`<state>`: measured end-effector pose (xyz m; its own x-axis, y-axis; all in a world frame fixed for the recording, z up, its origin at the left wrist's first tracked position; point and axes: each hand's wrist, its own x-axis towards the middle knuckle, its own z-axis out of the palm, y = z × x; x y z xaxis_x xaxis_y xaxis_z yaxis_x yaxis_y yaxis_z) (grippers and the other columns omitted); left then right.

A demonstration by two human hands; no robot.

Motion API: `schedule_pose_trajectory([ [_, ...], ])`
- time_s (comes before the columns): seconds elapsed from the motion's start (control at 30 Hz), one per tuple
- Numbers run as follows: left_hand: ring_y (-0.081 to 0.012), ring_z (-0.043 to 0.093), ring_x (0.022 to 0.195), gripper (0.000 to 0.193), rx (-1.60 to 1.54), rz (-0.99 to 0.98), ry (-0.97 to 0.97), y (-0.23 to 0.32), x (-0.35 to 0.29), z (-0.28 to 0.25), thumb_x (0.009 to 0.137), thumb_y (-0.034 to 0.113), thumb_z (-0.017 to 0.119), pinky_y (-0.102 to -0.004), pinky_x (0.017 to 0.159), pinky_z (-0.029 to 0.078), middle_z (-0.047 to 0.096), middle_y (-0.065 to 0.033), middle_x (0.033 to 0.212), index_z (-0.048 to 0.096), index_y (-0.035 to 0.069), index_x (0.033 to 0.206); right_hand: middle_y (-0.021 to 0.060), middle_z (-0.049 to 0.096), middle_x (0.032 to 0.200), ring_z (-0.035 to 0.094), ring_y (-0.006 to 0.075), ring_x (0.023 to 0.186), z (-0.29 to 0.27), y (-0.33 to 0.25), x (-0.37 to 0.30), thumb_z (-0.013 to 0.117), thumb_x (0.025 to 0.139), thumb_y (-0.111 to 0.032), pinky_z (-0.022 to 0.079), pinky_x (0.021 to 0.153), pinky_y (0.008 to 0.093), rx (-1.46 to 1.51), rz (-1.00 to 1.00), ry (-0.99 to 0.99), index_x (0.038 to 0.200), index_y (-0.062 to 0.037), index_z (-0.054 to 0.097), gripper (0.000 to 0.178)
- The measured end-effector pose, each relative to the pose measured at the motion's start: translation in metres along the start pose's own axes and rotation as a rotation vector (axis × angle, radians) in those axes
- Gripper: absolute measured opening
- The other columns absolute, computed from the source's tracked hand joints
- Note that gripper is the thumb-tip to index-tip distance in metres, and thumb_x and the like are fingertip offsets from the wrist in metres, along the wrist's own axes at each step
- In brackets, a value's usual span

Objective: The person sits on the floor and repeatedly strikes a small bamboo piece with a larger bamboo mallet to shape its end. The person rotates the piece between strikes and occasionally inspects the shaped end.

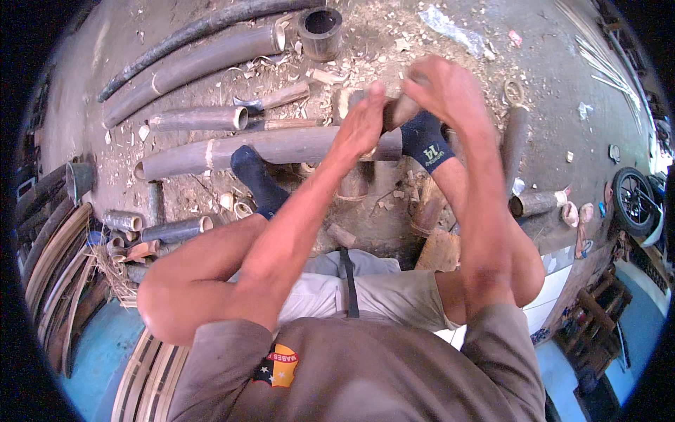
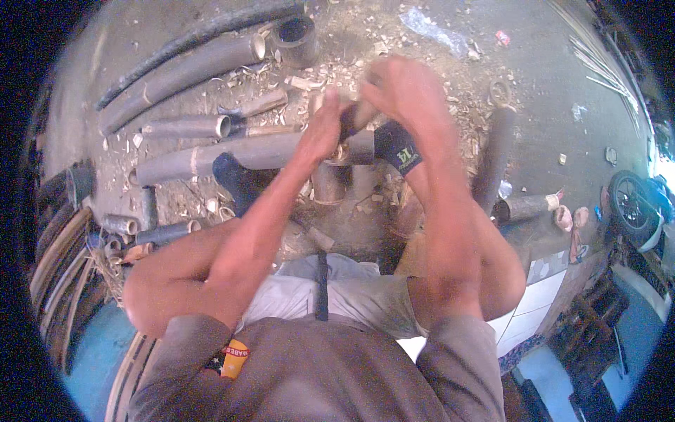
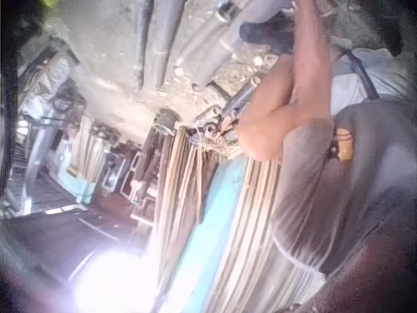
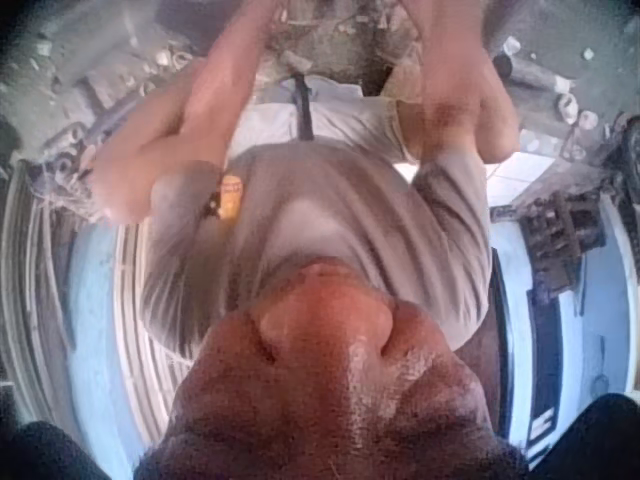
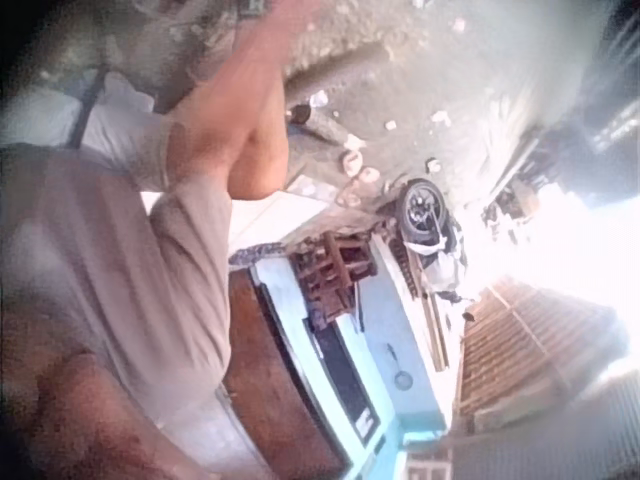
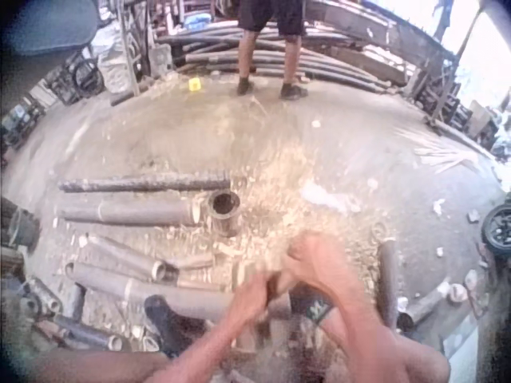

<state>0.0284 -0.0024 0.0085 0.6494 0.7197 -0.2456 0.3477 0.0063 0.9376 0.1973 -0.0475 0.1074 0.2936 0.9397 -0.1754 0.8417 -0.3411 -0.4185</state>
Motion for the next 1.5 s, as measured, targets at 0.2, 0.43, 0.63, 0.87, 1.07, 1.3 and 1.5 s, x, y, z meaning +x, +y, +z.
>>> schedule_pose_trajectory([
  [0.2, -0.0389, 0.067, 0.088, 0.111, 0.120, 0.122, -0.323, 0.070, 0.027, -0.031, 0.096, 0.089, 0.012, -0.0525, 0.085, 0.051, 0.072, -0.0247, 0.092, 0.076, 0.000, 0.111, 0.0203, 0.074, 0.088, 0.075, 0.0358, 0.080, 0.002, -0.023, -0.125, 0.077, 0.090, -0.041, 0.059, 0.071, 0.0481, -0.280, 0.141, -0.121, 0.120, -0.0060, 0.066, 0.047],
  [0.43, -0.0373, 0.065, 0.122, 0.094, 0.957, 0.323, -0.299, -0.087, -0.017, -0.086, 0.073, 0.073, 0.080, -0.0533, 0.099, 0.052, 0.071, -0.0177, 0.116, 0.061, 0.012, 0.141, 0.0094, 0.068, 0.101, 0.068, 0.0176, 0.079, 0.129, -0.065, -0.196, 0.075, 0.090, -0.019, 0.057, 0.069, 0.0362, 1.331, 0.517, -0.132, 0.138, -0.0012, 0.049, 0.057],
  [0.63, -0.0378, 0.063, 0.122, 0.096, 0.900, 0.316, -0.432, -0.105, -0.016, -0.100, 0.066, 0.063, 0.089, -0.0531, 0.099, 0.051, 0.067, -0.0165, 0.128, 0.057, 0.014, 0.141, 0.0182, 0.068, 0.097, 0.069, 0.0293, 0.080, 0.161, -0.039, -0.181, 0.073, 0.090, -0.026, 0.055, 0.075, 0.0446, 0.530, 0.327, -0.178, 0.134, -0.0022, 0.052, 0.054],
  [0.87, -0.0371, 0.064, 0.122, 0.098, 1.017, 0.347, -0.387, -0.082, -0.028, -0.080, 0.068, 0.067, 0.086, -0.0517, 0.102, 0.050, 0.066, -0.0162, 0.128, 0.057, 0.007, 0.140, 0.0205, 0.069, 0.095, 0.068, 0.0314, 0.086, 0.169, -0.020, -0.160, 0.072, 0.091, -0.032, 0.053, 0.080, 0.0454, 0.614, 0.239, -0.380, 0.131, -0.0035, 0.056, 0.052],
  [1.07, -0.0365, 0.062, 0.124, 0.099, 0.999, 0.364, -0.315, -0.090, -0.036, -0.083, 0.075, 0.071, 0.079, -0.0501, 0.107, 0.047, 0.065, -0.0153, 0.128, 0.055, 0.004, 0.143, 0.0113, 0.066, 0.089, 0.063, 0.0221, 0.080, 0.175, -0.067, -0.156, 0.072, 0.094, -0.033, 0.052, 0.076, 0.0402, 0.779, 0.361, -0.260, 0.126, -0.0035, 0.056, 0.046],
  [1.3, -0.0330, 0.062, 0.123, 0.075, 0.909, 0.434, -0.254, -0.098, -0.031, -0.082, 0.091, 0.063, 0.069, -0.0478, 0.106, 0.046, 0.067, -0.0123, 0.129, 0.060, 0.010, 0.142, 0.0025, 0.058, 0.083, 0.058, 0.0146, 0.063, 0.212, -0.112, -0.135, 0.069, 0.099, -0.021, 0.051, 0.051, 0.0348, 1.385, 0.647, -0.027, 0.118, -0.0069, 0.054, 0.028],
  [1.5, -0.0308, 0.063, 0.121, 0.065, 0.798, 0.388, -0.077, -0.117, -0.036, -0.070, 0.096, 0.059, 0.065, -0.0455, 0.108, 0.045, 0.069, -0.0120, 0.129, 0.062, 0.012, 0.141, 0.0050, 0.063, 0.100, 0.065, 0.0179, 0.073, 0.207, -0.157, -0.069, 0.066, 0.103, -0.025, 0.056, 0.061, 0.0377, 2.065, 0.836, 0.306, 0.125, -0.0072, 0.056, 0.031],
])
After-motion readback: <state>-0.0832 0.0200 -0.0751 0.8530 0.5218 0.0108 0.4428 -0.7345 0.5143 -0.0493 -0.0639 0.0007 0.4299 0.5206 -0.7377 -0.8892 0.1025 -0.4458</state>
